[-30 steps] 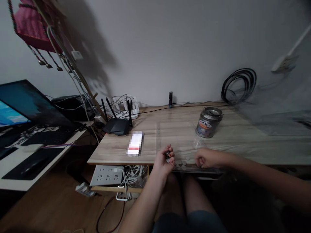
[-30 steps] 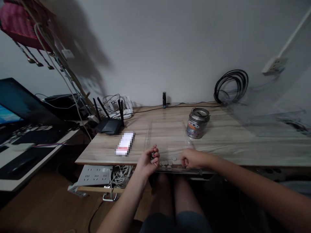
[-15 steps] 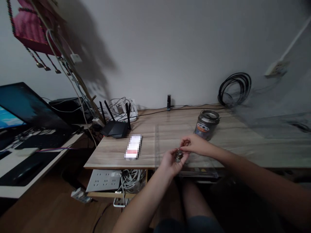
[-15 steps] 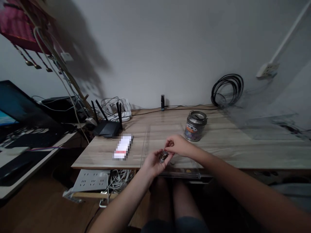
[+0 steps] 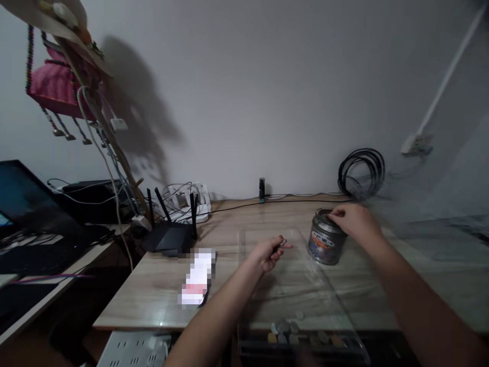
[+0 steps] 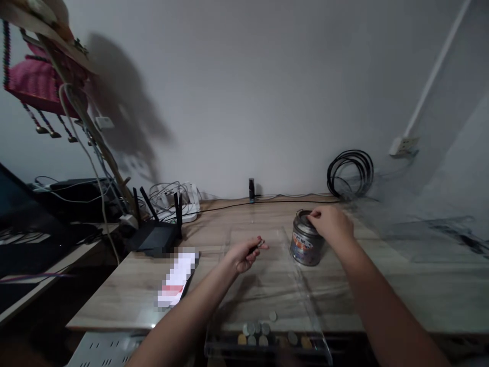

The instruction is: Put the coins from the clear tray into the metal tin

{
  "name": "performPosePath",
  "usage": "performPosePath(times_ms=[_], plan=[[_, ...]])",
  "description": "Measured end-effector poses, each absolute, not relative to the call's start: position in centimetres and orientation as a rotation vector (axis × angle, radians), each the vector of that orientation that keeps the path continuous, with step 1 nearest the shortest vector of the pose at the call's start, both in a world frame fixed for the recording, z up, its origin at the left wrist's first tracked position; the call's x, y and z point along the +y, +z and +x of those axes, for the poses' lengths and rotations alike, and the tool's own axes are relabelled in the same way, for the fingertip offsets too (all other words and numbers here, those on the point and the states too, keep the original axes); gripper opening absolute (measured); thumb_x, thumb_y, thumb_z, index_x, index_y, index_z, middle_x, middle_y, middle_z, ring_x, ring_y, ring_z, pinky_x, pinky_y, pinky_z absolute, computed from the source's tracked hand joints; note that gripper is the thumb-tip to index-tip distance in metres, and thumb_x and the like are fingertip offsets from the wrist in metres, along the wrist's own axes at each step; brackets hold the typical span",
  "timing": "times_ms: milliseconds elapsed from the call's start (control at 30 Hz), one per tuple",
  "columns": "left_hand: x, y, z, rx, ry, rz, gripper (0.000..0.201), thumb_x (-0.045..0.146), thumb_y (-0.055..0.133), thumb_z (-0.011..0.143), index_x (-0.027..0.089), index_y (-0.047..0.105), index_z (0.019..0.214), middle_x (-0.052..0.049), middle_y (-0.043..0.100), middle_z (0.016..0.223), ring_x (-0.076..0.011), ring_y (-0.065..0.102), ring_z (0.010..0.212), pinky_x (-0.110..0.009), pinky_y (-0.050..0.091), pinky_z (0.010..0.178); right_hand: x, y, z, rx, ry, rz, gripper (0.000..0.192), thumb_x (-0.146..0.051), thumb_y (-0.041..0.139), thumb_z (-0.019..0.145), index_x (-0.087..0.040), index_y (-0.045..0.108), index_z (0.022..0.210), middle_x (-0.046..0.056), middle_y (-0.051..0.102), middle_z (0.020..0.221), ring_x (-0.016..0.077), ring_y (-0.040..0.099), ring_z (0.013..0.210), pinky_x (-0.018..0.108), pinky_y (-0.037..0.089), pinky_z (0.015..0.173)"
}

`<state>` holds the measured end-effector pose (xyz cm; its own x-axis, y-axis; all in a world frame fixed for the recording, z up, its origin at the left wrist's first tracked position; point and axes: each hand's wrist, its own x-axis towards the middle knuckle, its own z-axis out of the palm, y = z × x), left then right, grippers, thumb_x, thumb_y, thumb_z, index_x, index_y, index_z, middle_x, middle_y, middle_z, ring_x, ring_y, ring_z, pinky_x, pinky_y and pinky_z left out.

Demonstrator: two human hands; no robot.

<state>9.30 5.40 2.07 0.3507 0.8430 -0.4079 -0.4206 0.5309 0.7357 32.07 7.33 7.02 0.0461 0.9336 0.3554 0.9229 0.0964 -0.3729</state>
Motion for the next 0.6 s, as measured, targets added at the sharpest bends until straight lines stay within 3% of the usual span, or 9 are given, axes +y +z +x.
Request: performPosePath(times_ms=[100, 233, 300, 400, 500, 600], plan=[[6.6, 1.5, 9.6, 0.853, 0.933, 0.655, 0.019, 0.012, 0.052, 0.082, 0.012, 0.049, 0.064, -0.002, 0.060, 0.057, 0.0009, 0.031, 0.032, -0.010, 0.012, 0.029, 7.3, 6.5, 28.6, -1.831, 0.003, -1.707, 0.035, -0.037, 0.040, 0.084, -0.014, 0.066, 0.091, 0.015, 0.066, 0.096, 0.0238, 0.057, 0.086, 0.035, 0.041, 0.069], [7.7, 0.8, 9.1, 0.850, 1.095, 0.602, 0.018, 0.012, 0.057, 0.078, 0.013, 0.049, 0.062, 0.004, 0.049, 0.048, 0.0004, 0.031, 0.033, -0.011, 0.010, 0.030, 8.5, 4.0, 22.9, -2.180, 0.653, -1.289, 0.028, -0.037, 0.051, 0.075, -0.016, 0.067, 0.085, 0.008, 0.068, 0.076, 0.0206, 0.058, 0.069, 0.032, 0.043, 0.063], [7.9, 0.4, 8.7, 0.845, 1.156, 0.539, 0.020, 0.014, 0.055, 0.081, 0.013, 0.050, 0.061, 0.004, 0.046, 0.046, -0.0001, 0.033, 0.033, -0.011, 0.011, 0.030, 9.4, 2.8, 21.5, -2.223, 0.712, -1.227, 0.024, -0.035, 0.053, 0.073, -0.019, 0.067, 0.084, 0.007, 0.068, 0.072, 0.0215, 0.057, 0.066, 0.032, 0.044, 0.061], [7.9, -0.2, 8.3, 0.775, 1.021, 0.384, 0.017, 0.015, 0.047, 0.084, 0.008, 0.057, 0.073, -0.005, 0.059, 0.060, -0.0031, 0.047, 0.040, -0.010, 0.024, 0.032, 9.9, 2.6, 22.5, -2.160, 0.531, -1.267, 0.020, -0.033, 0.050, 0.076, -0.024, 0.067, 0.081, 0.007, 0.068, 0.078, 0.0237, 0.059, 0.070, 0.035, 0.045, 0.065], [7.4, -0.6, 8.3, 0.690, 0.893, 0.338, 0.018, 0.004, 0.042, 0.078, 0.002, 0.059, 0.081, -0.012, 0.064, 0.069, -0.0097, 0.061, 0.055, -0.015, 0.046, 0.051, 9.8, 3.7, 26.9, -1.884, 0.136, -1.375, 0.027, -0.037, 0.043, 0.079, -0.026, 0.066, 0.087, 0.009, 0.067, 0.095, 0.0271, 0.060, 0.088, 0.039, 0.045, 0.077], [7.0, -0.6, 8.4, 0.657, 0.859, 0.399, 0.021, 0.000, 0.043, 0.072, 0.001, 0.060, 0.085, -0.015, 0.066, 0.075, -0.0138, 0.065, 0.067, -0.018, 0.049, 0.061, 10.0, 4.5, 32.5, -1.666, 0.044, -1.706, 0.025, -0.037, 0.045, 0.075, -0.024, 0.064, 0.084, 0.012, 0.068, 0.090, 0.0295, 0.061, 0.083, 0.043, 0.046, 0.072]])
